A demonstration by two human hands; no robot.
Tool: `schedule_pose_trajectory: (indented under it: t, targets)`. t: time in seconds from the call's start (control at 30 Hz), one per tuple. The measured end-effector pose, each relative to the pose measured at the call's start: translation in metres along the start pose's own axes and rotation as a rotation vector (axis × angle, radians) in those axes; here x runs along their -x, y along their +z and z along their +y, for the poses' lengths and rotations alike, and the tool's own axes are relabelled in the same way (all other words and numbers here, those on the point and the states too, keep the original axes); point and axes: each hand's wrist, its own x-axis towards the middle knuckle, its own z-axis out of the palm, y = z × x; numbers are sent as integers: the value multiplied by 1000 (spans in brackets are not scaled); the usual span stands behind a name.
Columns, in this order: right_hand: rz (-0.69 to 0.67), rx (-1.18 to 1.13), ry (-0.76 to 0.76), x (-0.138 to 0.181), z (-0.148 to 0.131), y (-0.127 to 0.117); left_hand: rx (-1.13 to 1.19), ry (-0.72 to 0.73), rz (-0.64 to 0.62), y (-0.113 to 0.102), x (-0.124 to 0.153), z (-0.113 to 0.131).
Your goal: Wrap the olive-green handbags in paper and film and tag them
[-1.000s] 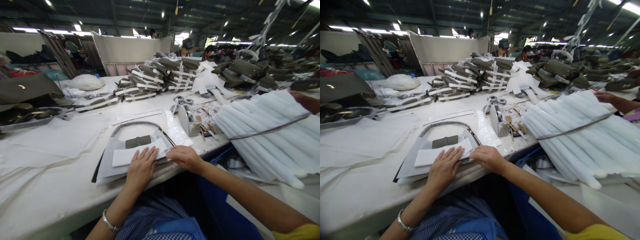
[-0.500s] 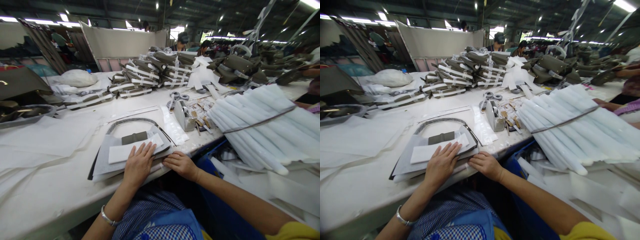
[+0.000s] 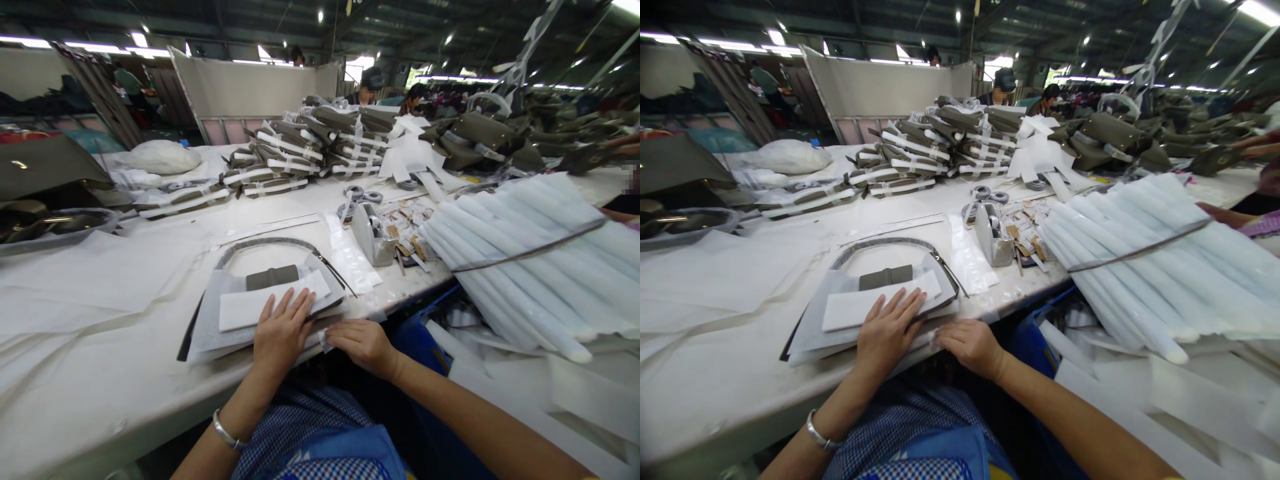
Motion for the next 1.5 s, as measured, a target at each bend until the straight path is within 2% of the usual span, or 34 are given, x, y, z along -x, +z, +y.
schedule_pose_trajectory:
  t: [0.27, 0.53, 0.7, 0.97, 1.2, 1.5]
  targets:
    - [0, -8, 14, -9, -18, -14, 6, -9, -8, 2, -2, 1]
    - [8, 93, -127, -38, 0, -28, -10, 22, 30, 4, -3, 1]
    - [-27, 107, -90, -49, 12, -24, -8, 41, 80, 6, -2, 0]
    - [42, 50, 15, -42, 16, -11, 13, 181, 208, 9, 6, -6]
    - [64, -55, 22, -34, 0, -20, 18, 209, 151, 6, 7, -9]
    - [2, -50, 18, -7, -28, -15, -24, 210, 196, 15, 7, -8]
